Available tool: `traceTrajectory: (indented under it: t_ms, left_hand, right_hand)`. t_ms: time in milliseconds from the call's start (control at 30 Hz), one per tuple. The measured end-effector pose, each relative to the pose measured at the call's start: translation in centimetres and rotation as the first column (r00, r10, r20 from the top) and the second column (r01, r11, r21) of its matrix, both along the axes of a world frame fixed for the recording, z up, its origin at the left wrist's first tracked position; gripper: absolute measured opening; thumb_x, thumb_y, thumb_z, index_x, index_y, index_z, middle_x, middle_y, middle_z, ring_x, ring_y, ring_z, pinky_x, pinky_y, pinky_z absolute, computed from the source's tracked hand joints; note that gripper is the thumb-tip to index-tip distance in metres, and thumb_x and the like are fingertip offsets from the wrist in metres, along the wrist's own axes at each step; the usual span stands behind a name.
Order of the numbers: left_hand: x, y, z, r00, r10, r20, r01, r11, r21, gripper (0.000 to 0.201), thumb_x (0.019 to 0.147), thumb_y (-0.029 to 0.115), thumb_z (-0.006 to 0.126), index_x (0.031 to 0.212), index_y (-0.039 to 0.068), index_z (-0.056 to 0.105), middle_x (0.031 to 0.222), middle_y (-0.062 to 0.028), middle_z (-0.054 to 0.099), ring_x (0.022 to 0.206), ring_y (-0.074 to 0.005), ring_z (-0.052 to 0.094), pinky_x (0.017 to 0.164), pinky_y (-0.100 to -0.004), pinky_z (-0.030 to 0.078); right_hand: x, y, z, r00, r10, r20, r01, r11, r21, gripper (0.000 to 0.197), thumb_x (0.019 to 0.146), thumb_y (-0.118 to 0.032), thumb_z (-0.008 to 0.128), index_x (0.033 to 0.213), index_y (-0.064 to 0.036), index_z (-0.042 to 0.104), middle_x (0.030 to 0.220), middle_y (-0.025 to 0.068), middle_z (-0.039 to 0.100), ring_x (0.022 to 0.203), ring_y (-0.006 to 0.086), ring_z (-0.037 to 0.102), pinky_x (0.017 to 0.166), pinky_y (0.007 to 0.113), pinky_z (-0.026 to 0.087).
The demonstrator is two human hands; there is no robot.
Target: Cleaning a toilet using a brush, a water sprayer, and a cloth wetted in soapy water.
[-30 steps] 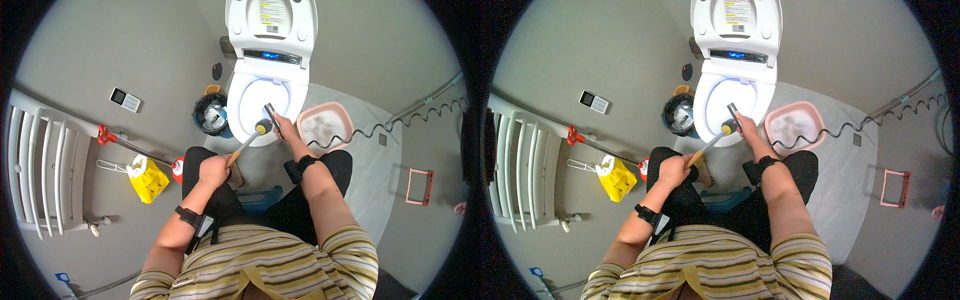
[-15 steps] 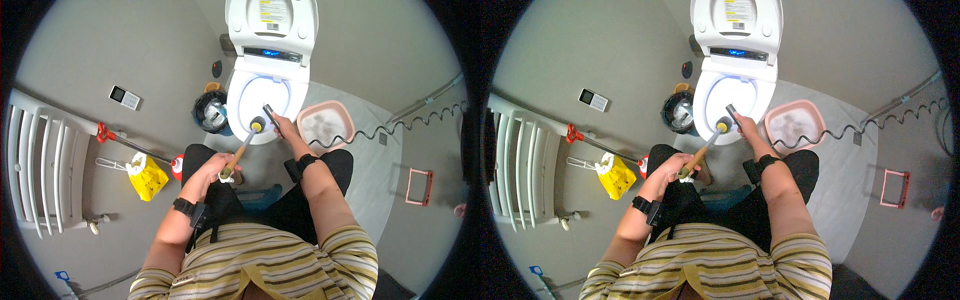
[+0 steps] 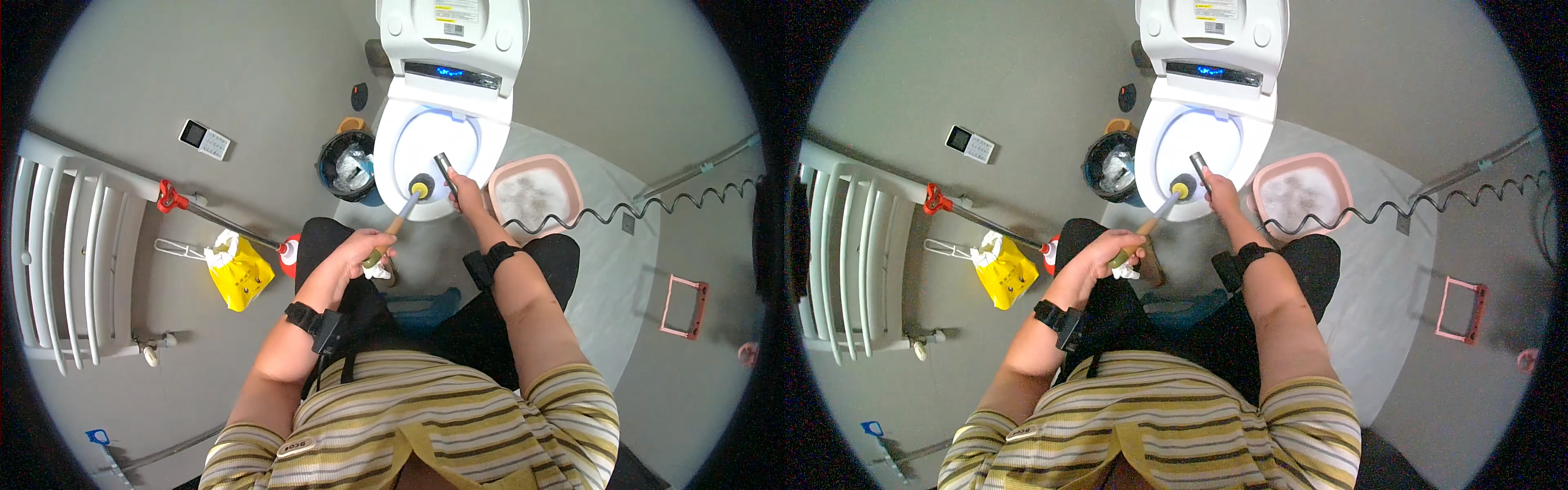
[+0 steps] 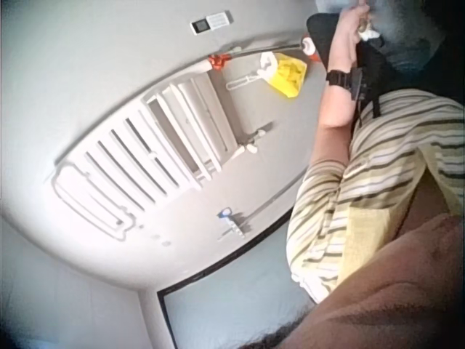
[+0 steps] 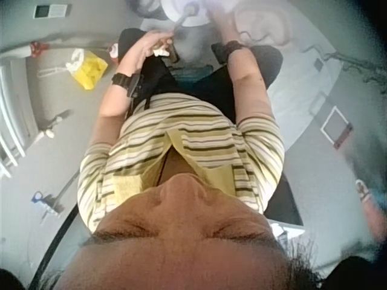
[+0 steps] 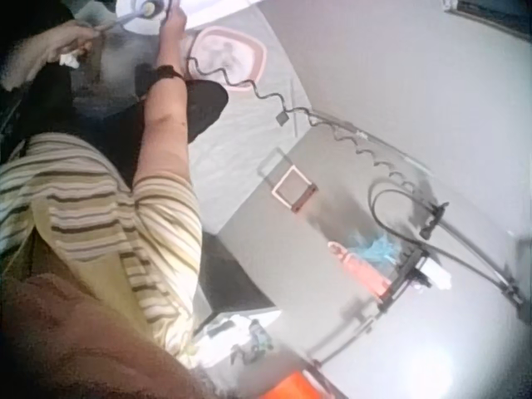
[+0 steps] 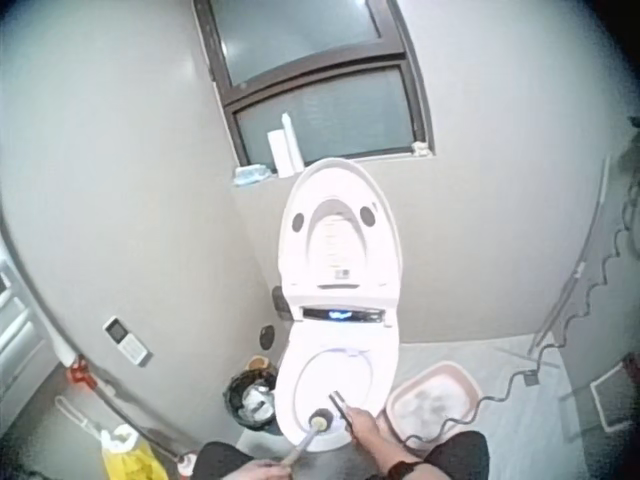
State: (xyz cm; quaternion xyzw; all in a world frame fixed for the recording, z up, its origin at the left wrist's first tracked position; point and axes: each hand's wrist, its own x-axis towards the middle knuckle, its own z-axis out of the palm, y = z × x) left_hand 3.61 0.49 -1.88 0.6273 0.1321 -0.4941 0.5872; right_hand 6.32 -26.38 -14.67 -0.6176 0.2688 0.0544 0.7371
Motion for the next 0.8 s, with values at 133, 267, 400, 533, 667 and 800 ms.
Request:
traceTrajectory:
  t_ms: [133,267,400,533,667,800]
  left_hand:
    - [0.5,0.7,-0.1,0.995,0.072,-0.066,-0.073,0.997,-0.011,0.030,0.092,0.019,0.062,0.110,-0.004,0.057,0.084,-0.0094,0.064,0.060,-0.0154,0.058,0.053,-0.0261,0.050]
    - [0.5,1.8,-1.2,0.982,0.087,-0.169,-0.099,0.993,-0.063,0.035,0.094,0.021,0.059,0.115,-0.006,0.059,0.091,-0.0114,0.066,0.063,-0.0178,0.060,0.057,-0.0278,0.052]
    - [0.1,1.8,-0.8,0.979,0.140,-0.151,-0.146,0.989,-0.029,0.037,0.096,0.021,0.057,0.123,-0.005,0.055,0.093,-0.0130,0.066,0.066,-0.0192,0.061,0.060,-0.0293,0.053]
    - [0.1,1.2,0.3,0.990,0.120,-0.072,-0.127,0.986,-0.110,0.038,0.098,0.016,0.051,0.131,-0.001,0.049,0.091,-0.0138,0.065,0.067,-0.0204,0.061,0.061,-0.0300,0.053]
    - [0.2,0.7,0.4,0.992,0.112,-0.059,-0.117,0.988,-0.099,0.039,0.098,0.016,0.048,0.134,0.000,0.045,0.085,-0.0113,0.062,0.063,-0.0195,0.058,0.056,-0.0285,0.050]
    - [-0.3,0.4,0.8,0.974,0.183,-0.136,-0.200,0.972,-0.120,0.037,0.098,0.018,0.050,0.130,0.001,0.047,0.079,-0.0094,0.057,0.061,-0.0177,0.055,0.054,-0.0299,0.049]
  right_hand:
    - [-0.3,-0.1,0.1,0.992,0.102,-0.077,-0.097,0.992,0.077,0.053,0.089,-0.059,0.055,0.084,-0.0070,0.064,0.053,0.0007,0.047,0.038,0.0115,0.040,0.038,0.028,0.030]
    - [-0.2,-0.3,-0.3,0.997,0.060,-0.053,-0.054,0.993,0.110,0.054,0.089,-0.060,0.054,0.084,-0.0070,0.063,0.053,0.0006,0.047,0.038,0.0116,0.039,0.037,0.028,0.029]
    - [-0.2,-0.2,-0.2,0.999,0.037,-0.014,-0.035,0.991,0.126,0.055,0.088,-0.061,0.054,0.085,-0.0072,0.063,0.054,0.0004,0.047,0.039,0.0106,0.039,0.037,0.027,0.029]
    - [-0.4,-0.4,0.0,0.996,0.063,-0.069,-0.056,0.992,0.109,0.054,0.088,-0.061,0.054,0.086,-0.0073,0.062,0.054,0.0001,0.047,0.039,0.0098,0.039,0.037,0.026,0.028]
    - [-0.3,-0.1,0.4,0.998,0.060,-0.025,-0.057,0.991,0.118,0.054,0.088,-0.061,0.054,0.087,-0.0074,0.063,0.055,-0.0001,0.047,0.040,0.0095,0.039,0.038,0.026,0.028]
    - [-0.5,0.2,1.1,0.992,0.122,-0.038,-0.116,0.983,0.146,0.052,0.091,-0.060,0.051,0.089,-0.0087,0.061,0.055,-0.0021,0.047,0.041,0.0093,0.039,0.039,0.026,0.028]
